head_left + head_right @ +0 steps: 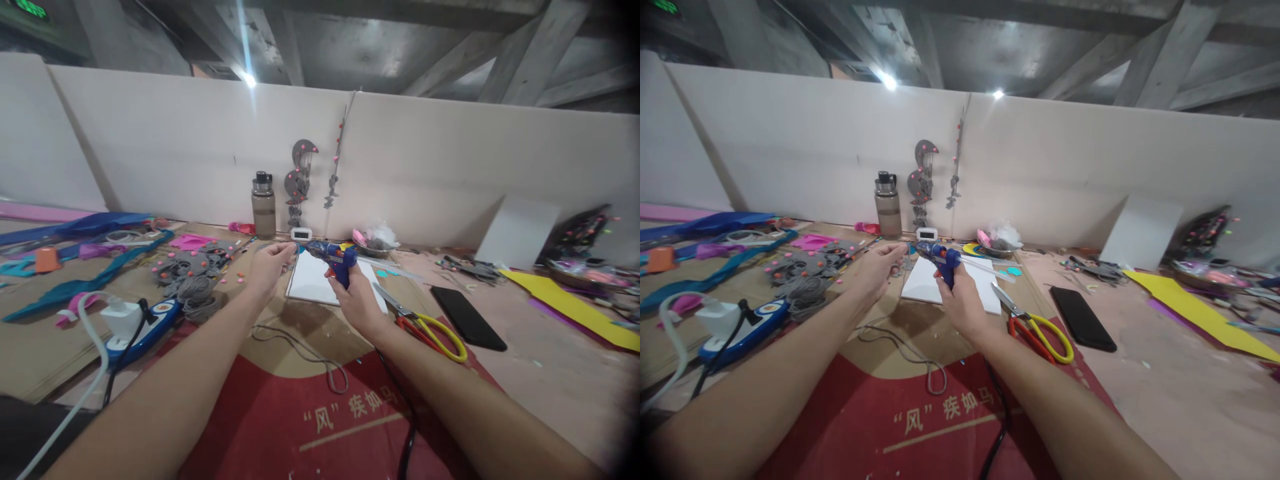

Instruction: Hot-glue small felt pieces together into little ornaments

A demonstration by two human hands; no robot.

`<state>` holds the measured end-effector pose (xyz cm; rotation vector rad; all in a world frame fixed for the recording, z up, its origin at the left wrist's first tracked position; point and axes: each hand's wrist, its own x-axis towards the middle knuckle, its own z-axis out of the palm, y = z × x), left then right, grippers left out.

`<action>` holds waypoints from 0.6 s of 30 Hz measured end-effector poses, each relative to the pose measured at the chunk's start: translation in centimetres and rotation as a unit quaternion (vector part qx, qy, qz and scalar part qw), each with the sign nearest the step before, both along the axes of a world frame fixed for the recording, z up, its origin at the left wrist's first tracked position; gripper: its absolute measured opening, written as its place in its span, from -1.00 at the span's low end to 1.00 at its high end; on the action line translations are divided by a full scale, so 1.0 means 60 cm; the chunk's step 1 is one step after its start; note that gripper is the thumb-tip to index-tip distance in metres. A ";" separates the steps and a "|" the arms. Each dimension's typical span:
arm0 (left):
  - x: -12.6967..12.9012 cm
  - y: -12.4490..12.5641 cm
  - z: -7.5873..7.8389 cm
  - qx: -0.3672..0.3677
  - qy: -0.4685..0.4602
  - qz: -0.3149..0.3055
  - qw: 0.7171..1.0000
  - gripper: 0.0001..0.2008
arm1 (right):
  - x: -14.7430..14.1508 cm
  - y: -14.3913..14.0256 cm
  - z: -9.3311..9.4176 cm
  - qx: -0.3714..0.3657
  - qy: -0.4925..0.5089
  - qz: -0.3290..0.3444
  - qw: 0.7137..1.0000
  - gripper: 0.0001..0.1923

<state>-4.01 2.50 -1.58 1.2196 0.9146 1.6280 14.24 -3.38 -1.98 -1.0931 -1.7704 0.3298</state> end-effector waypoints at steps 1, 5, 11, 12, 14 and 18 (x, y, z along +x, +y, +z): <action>0.000 0.001 -0.001 0.004 0.005 -0.001 1.000 -0.67 | -0.001 0.001 0.000 0.001 -0.002 -0.005 1.000 -0.85; 0.001 0.002 -0.005 0.014 0.022 -0.005 1.000 -0.66 | -0.001 0.002 -0.002 0.000 -0.009 -0.012 1.000 -0.84; 0.004 0.000 -0.004 0.016 0.034 0.005 0.999 -0.66 | -0.003 -0.002 -0.002 0.003 -0.018 -0.016 1.000 -0.83; 0.005 -0.001 -0.004 0.014 0.033 0.003 0.999 -0.67 | -0.004 -0.002 -0.002 0.007 -0.019 -0.014 1.000 -0.82; 0.005 -0.003 -0.002 0.012 0.033 0.003 0.999 -0.69 | -0.004 -0.003 -0.002 0.017 -0.022 -0.014 1.000 -0.82; 0.007 -0.006 0.002 0.012 0.031 0.010 0.999 -0.72 | -0.004 -0.005 -0.001 0.029 -0.031 -0.021 0.999 -0.80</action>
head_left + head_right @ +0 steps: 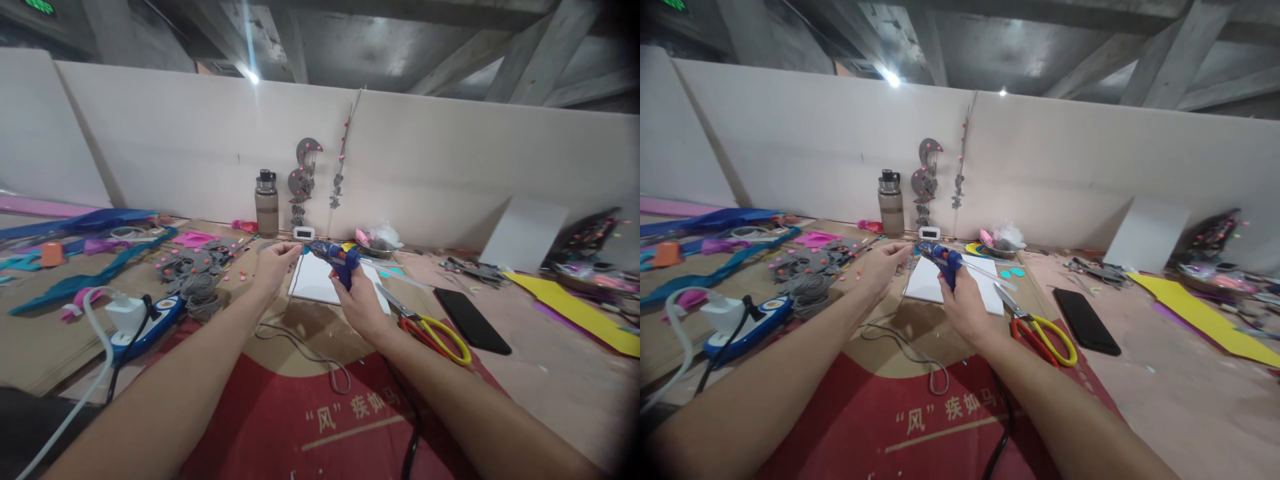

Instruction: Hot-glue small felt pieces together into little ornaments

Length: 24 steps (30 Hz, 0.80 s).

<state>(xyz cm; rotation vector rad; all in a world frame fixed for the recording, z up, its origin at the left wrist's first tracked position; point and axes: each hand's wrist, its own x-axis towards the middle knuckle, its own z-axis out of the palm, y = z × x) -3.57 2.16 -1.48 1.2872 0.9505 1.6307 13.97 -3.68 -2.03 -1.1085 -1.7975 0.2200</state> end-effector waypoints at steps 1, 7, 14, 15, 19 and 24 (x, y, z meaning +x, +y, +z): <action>0.001 -0.001 0.001 0.000 -0.001 0.001 1.000 -0.72 | 0.000 -0.001 0.000 0.001 -0.003 -0.003 1.000 -0.79; 0.002 -0.002 0.003 0.004 0.002 0.011 1.000 -0.70 | -0.002 -0.002 -0.001 -0.003 -0.014 -0.011 1.000 -0.77; 0.002 -0.003 0.003 0.009 0.005 0.021 1.000 -0.69 | -0.002 -0.003 0.000 0.011 -0.005 -0.012 1.000 -0.76; 0.001 -0.003 0.003 0.010 0.004 0.020 1.000 -0.69 | -0.002 -0.003 0.000 0.010 -0.005 -0.010 1.000 -0.76; 0.001 -0.004 0.003 0.010 0.007 0.017 1.000 -0.69 | -0.003 -0.003 0.000 0.003 -0.010 -0.013 1.000 -0.76; 0.002 -0.005 0.004 0.005 0.013 0.019 1.000 -0.70 | -0.002 -0.002 -0.003 0.009 -0.011 -0.013 1.000 -0.78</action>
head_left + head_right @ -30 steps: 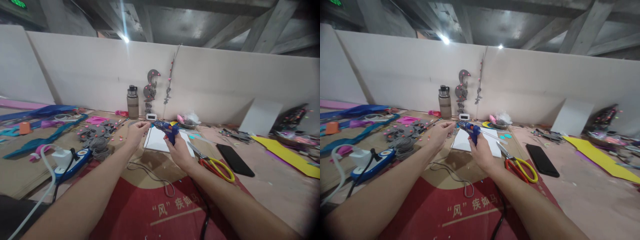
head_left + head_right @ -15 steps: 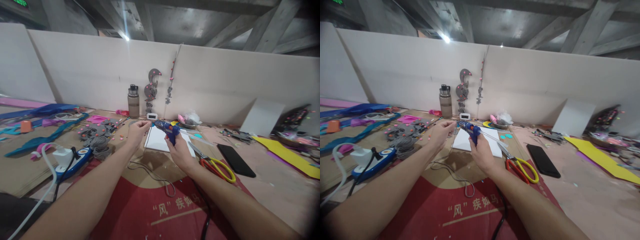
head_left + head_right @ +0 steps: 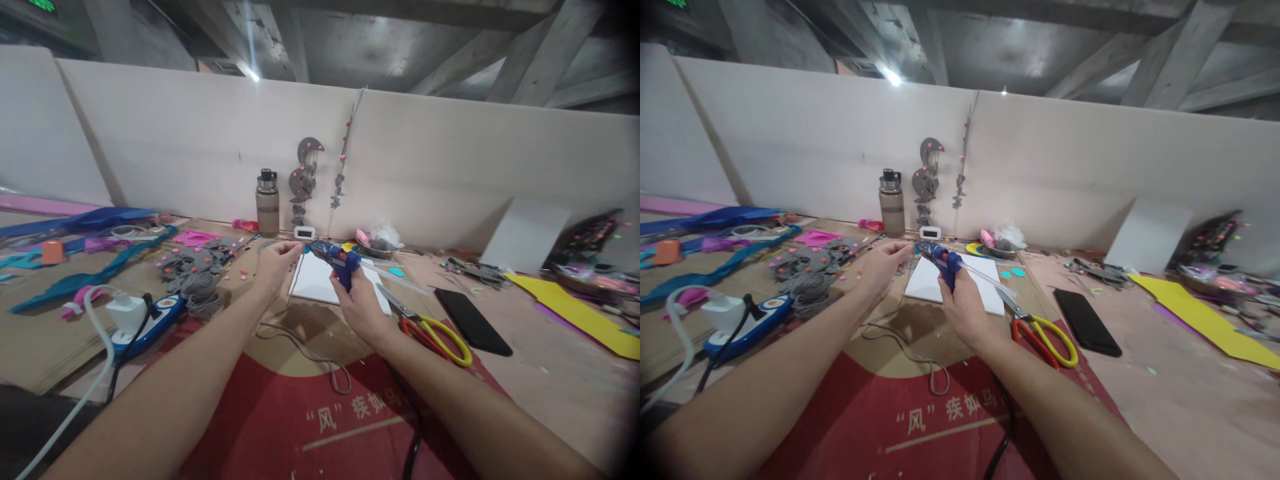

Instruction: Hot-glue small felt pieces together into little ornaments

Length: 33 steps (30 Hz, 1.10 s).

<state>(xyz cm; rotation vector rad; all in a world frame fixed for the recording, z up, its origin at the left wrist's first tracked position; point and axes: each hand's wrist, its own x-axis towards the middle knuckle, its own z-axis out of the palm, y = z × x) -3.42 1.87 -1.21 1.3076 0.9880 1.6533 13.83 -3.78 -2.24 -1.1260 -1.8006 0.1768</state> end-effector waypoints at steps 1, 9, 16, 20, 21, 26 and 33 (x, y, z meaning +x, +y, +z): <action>0.000 0.000 0.000 -0.001 0.000 0.000 1.000 -0.70 | 0.000 0.000 0.000 0.001 -0.001 0.000 1.000 -0.78; -0.002 0.000 -0.001 0.007 0.005 0.004 1.000 -0.67 | 0.000 0.001 -0.001 -0.005 0.002 -0.009 1.000 -0.74; 0.001 -0.002 0.000 0.007 0.004 0.003 1.000 -0.67 | -0.002 -0.001 -0.001 -0.007 0.000 -0.002 1.000 -0.76; 0.001 -0.004 0.003 -0.003 0.004 0.008 1.000 -0.68 | -0.002 -0.001 0.000 -0.006 0.005 -0.006 1.000 -0.76; 0.001 -0.004 0.003 -0.005 0.004 0.009 1.000 -0.67 | -0.002 -0.001 0.000 -0.007 0.006 -0.008 1.000 -0.76; -0.001 -0.002 0.000 0.017 0.010 0.009 1.000 -0.67 | -0.001 0.000 0.000 -0.015 0.010 -0.015 1.000 -0.74; -0.004 0.003 -0.003 0.019 0.009 0.021 1.000 -0.67 | 0.000 0.002 -0.004 -0.013 0.009 -0.020 1.000 -0.74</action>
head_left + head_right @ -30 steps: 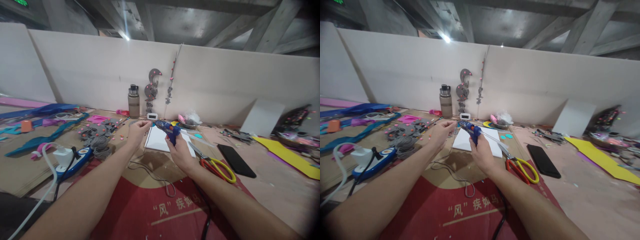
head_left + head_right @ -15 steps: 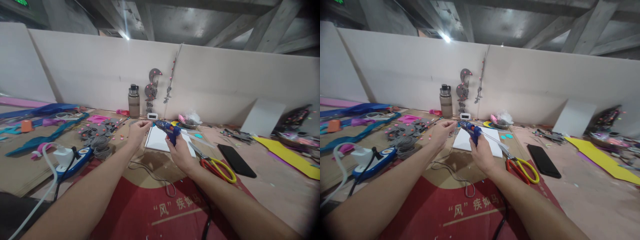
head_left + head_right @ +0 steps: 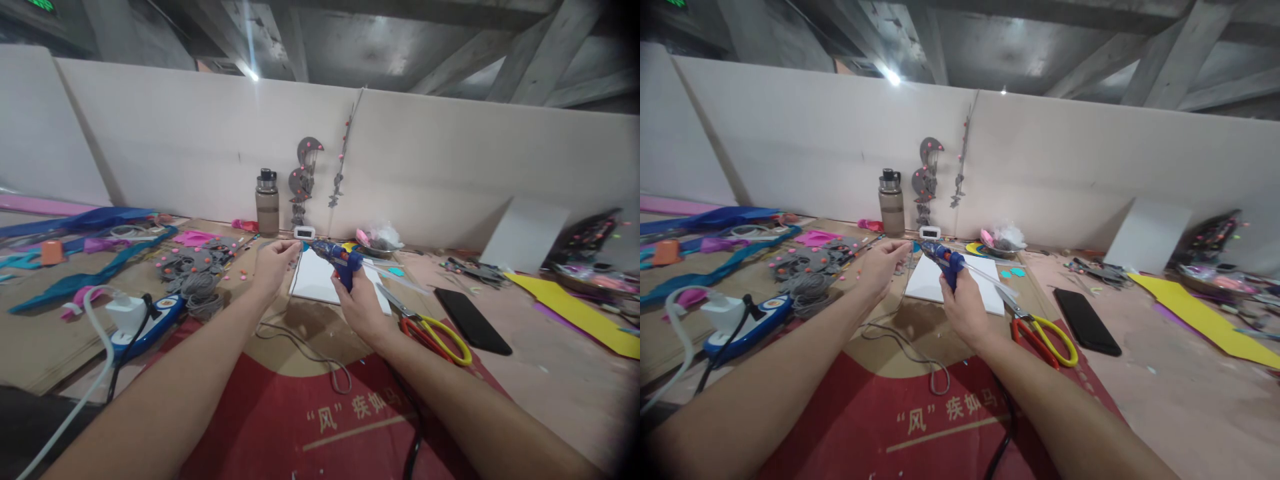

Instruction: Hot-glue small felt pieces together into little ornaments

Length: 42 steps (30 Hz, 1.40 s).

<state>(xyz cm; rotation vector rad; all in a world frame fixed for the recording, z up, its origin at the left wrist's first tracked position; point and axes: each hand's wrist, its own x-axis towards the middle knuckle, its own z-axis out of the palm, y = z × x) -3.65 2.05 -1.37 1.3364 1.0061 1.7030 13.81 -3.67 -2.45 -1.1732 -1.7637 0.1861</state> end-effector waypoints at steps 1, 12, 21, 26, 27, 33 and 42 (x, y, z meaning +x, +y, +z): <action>0.000 0.000 0.000 -0.002 -0.006 -0.001 1.000 -0.67 | 0.000 0.001 0.000 0.001 0.001 0.001 1.000 -0.75; -0.002 0.003 -0.002 -0.020 -0.026 0.001 0.999 -0.65 | 0.003 0.010 -0.007 -0.013 0.071 0.015 0.997 -0.76; 0.003 -0.008 0.005 0.030 0.064 0.053 0.996 -0.73 | 0.044 0.089 -0.039 -0.267 0.072 -0.017 0.961 -0.91; 0.015 -0.031 0.016 0.077 0.148 0.092 0.982 -0.81 | 0.054 0.109 -0.038 -0.250 0.007 -0.049 0.967 -0.76; 0.018 -0.035 0.018 0.088 0.161 0.096 0.978 -0.83 | 0.055 0.108 -0.036 -0.237 -0.001 -0.060 0.970 -0.73; 0.024 -0.048 0.023 0.162 0.224 0.107 0.955 -0.89 | 0.044 0.067 -0.015 -0.011 -0.095 -0.164 0.982 -0.77; 0.024 -0.054 0.016 0.240 0.348 0.111 0.899 -0.83 | -0.043 0.012 0.027 -0.204 0.367 0.173 0.891 -0.61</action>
